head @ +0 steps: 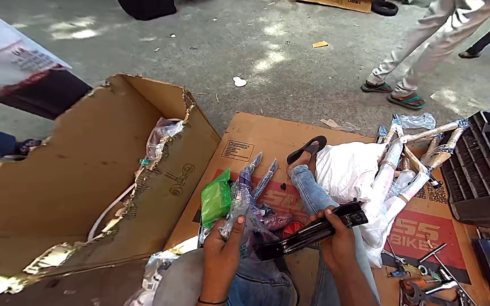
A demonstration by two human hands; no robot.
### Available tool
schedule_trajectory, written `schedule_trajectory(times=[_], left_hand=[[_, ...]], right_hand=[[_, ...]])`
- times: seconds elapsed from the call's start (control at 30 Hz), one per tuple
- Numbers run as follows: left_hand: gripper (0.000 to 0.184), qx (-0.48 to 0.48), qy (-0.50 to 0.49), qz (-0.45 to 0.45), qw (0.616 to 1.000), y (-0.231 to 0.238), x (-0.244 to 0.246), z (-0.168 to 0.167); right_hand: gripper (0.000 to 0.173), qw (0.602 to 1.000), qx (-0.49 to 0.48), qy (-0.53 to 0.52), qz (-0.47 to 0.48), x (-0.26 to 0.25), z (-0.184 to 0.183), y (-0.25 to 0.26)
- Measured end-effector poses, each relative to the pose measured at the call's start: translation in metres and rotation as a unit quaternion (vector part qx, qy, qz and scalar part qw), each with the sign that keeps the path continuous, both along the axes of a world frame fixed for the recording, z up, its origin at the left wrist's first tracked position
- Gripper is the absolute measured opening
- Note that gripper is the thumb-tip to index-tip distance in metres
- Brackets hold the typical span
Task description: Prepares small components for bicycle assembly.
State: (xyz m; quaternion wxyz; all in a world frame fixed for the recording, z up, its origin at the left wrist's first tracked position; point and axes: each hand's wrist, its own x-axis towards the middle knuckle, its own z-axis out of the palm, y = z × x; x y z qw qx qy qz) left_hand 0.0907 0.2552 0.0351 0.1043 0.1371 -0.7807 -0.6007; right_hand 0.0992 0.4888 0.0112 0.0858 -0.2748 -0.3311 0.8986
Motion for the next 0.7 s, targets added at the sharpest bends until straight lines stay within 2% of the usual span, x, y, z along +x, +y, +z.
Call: schedule_trajectory(times=[0.1, 0.17, 0.23, 0.33, 0.43, 0.53, 0.6, 0.7], left_hand=[[0.018, 0.037, 0.016, 0.013, 0.999, -0.003, 0.002, 0.008], [0.014, 0.041, 0.042, 0.006, 0.998, -0.005, 0.005, 0.009], [0.012, 0.043, 0.069, -0.005, 0.997, -0.005, 0.007, 0.009], [0.013, 0.048, 0.095, -0.012, 0.994, -0.005, 0.007, 0.012], [0.008, 0.054, 0.119, -0.004, 0.991, -0.007, 0.008, 0.014], [0.002, 0.072, 0.123, 0.015, 0.990, -0.011, 0.011, 0.015], [0.003, 0.075, 0.124, 0.011, 0.989, -0.013, 0.010, 0.015], [0.003, 0.074, 0.123, 0.005, 0.990, -0.013, 0.009, 0.012]], right_hand=[[0.013, 0.994, 0.105, 0.011, -0.007, -0.013, 0.005, 0.016], [0.014, 0.981, 0.193, -0.005, 0.031, -0.024, 0.010, 0.020], [0.020, 0.954, 0.284, -0.040, 0.087, -0.036, 0.007, 0.018], [0.028, 0.890, 0.400, -0.125, 0.178, -0.046, -0.026, 0.001], [0.034, 0.831, 0.432, -0.235, 0.260, -0.048, -0.071, -0.030], [0.041, 0.789, 0.419, -0.351, 0.280, -0.035, -0.115, -0.059], [0.045, 0.760, 0.417, -0.416, 0.274, -0.033, -0.131, -0.063], [0.042, 0.727, 0.451, -0.440, 0.273, -0.045, -0.139, -0.055]])
